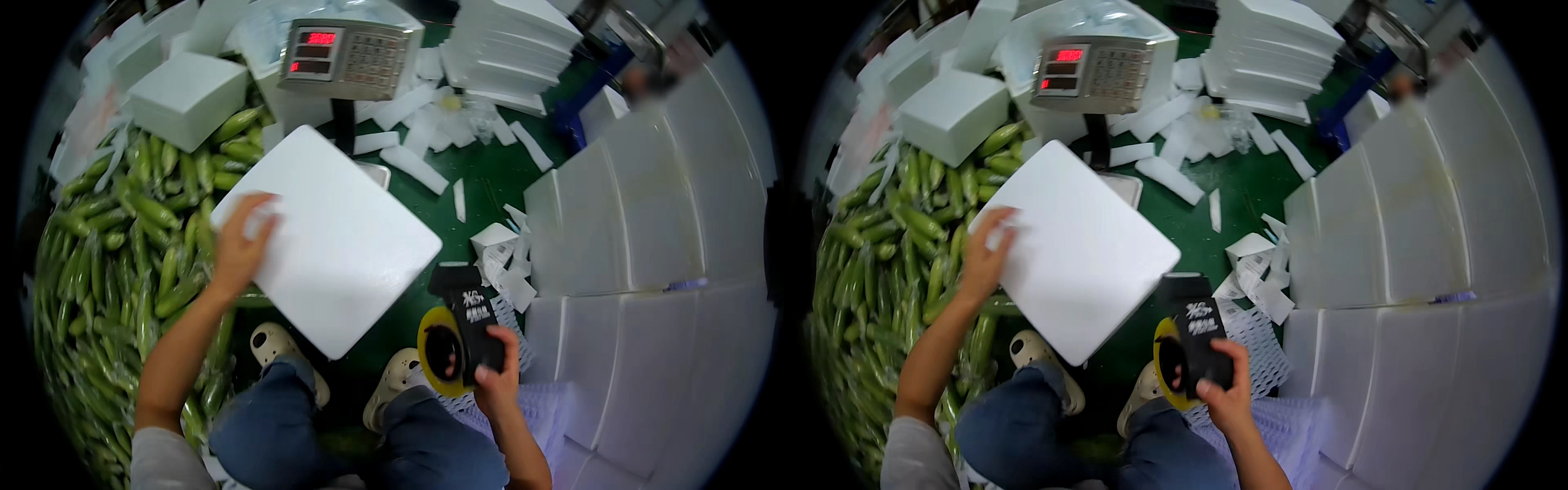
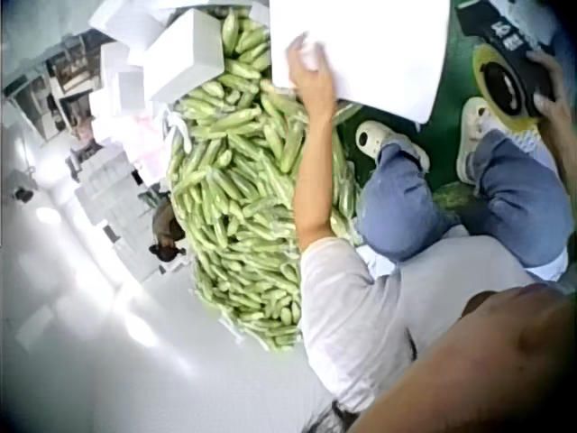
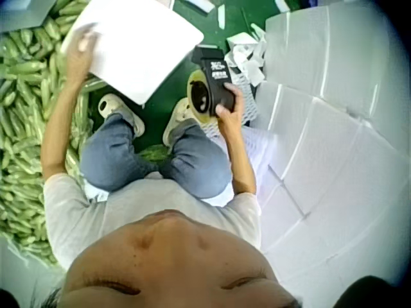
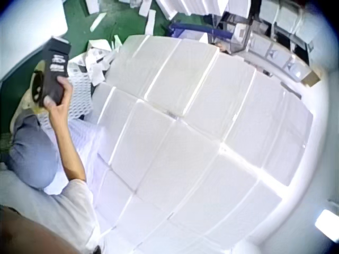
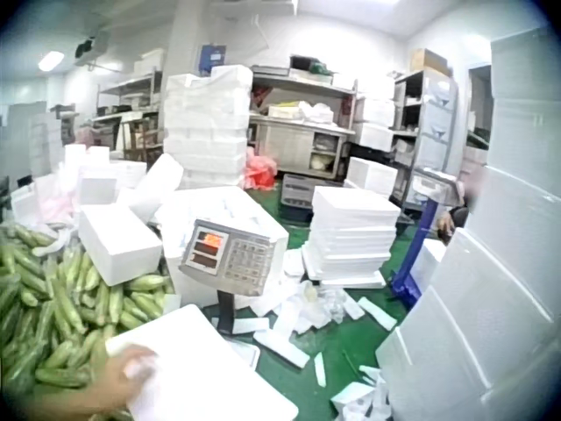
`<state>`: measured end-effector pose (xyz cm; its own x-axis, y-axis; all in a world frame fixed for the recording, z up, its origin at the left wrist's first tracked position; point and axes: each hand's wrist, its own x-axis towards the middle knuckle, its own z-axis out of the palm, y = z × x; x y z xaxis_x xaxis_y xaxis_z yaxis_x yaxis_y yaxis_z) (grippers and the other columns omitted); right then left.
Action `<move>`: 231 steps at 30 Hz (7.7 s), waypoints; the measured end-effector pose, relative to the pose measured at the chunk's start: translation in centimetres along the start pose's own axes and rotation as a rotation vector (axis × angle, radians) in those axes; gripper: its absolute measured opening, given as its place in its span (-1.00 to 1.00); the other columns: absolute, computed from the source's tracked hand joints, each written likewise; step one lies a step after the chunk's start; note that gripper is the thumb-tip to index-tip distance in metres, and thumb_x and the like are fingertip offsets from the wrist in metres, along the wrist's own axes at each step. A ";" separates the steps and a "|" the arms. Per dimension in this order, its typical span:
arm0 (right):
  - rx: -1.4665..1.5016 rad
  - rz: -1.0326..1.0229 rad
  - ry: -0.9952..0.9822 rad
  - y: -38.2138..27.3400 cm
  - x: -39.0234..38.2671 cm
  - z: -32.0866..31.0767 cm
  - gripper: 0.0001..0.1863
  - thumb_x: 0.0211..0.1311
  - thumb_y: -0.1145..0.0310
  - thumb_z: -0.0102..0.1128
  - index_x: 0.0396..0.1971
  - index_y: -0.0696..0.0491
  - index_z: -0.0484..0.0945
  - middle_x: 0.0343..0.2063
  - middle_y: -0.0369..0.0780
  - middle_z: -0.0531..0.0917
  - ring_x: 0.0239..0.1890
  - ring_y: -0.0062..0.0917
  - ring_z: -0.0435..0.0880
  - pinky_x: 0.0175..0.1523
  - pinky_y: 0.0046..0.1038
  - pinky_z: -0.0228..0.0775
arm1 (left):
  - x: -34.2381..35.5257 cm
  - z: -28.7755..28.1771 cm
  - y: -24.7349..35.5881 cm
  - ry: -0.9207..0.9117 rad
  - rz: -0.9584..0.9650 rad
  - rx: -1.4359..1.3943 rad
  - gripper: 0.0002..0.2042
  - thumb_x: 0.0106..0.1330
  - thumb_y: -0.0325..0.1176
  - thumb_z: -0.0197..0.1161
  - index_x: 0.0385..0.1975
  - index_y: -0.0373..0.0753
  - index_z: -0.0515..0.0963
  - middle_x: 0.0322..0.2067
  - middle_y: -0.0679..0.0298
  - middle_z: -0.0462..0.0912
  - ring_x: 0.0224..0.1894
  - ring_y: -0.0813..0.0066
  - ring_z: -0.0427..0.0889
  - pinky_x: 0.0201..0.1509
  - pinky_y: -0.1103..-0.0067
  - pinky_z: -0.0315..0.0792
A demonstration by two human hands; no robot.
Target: The person places protective mesh sleeves onto individual ears of corn and arranges them into a white foam box. They then add a cold pack, close the box, secure it with tape, and apply a label.
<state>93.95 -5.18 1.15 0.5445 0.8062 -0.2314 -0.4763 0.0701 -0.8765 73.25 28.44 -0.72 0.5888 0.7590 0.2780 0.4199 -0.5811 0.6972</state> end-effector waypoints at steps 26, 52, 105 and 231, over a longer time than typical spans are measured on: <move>-0.606 0.160 -0.349 -3.9 2.1 -2.8 -0.40 -0.27 0.24 0.56 -0.14 0.17 0.59 -0.19 -0.07 0.65 -0.18 -0.37 0.64 -0.06 -0.38 0.45 | 16.7 -11.7 -15.2 -0.148 -0.414 0.078 -0.70 0.40 -0.13 0.00 -0.44 -0.23 0.49 -0.53 0.35 0.50 -0.53 0.63 0.51 -0.60 0.62 0.38; -0.757 -0.029 -0.395 4.0 4.5 -8.3 -0.57 -0.26 0.19 0.47 -0.34 0.12 0.66 -0.52 -0.13 0.66 -0.52 -0.39 0.64 -0.39 -0.44 0.41 | 19.4 0.6 -17.8 -0.292 -0.016 0.303 -0.74 0.33 -0.31 0.06 -0.12 -0.32 0.57 -0.18 0.03 0.64 -0.10 0.11 0.60 -0.03 0.41 0.45; -1.818 -0.342 -0.440 3.0 18.0 -4.0 -0.19 -0.02 0.25 0.23 0.31 -0.46 0.16 -0.61 -0.20 0.59 -0.58 -0.36 0.63 -0.50 -0.29 0.41 | -7.4 0.6 -0.7 -0.007 -0.169 0.378 -0.37 0.25 -0.36 0.16 0.33 -0.18 0.11 0.36 -0.06 -0.06 0.38 0.00 0.00 0.35 0.22 0.07; -0.704 0.563 -0.690 19.6 9.5 1.3 -0.75 0.24 0.25 0.06 -0.32 0.12 0.60 -0.57 -0.17 0.65 -0.57 -0.56 0.63 -0.49 -0.50 0.47 | 9.1 4.9 -4.1 -0.468 0.136 0.298 -0.55 0.21 -0.21 0.16 0.10 -0.22 0.41 -0.12 0.06 0.58 -0.21 0.10 0.55 -0.07 0.44 0.40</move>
<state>88.90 4.67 -17.69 -0.2253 0.7856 -0.5763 0.0794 -0.5747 -0.8145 80.26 36.32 -4.32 0.8656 0.5005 -0.0174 0.4562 -0.7735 0.4400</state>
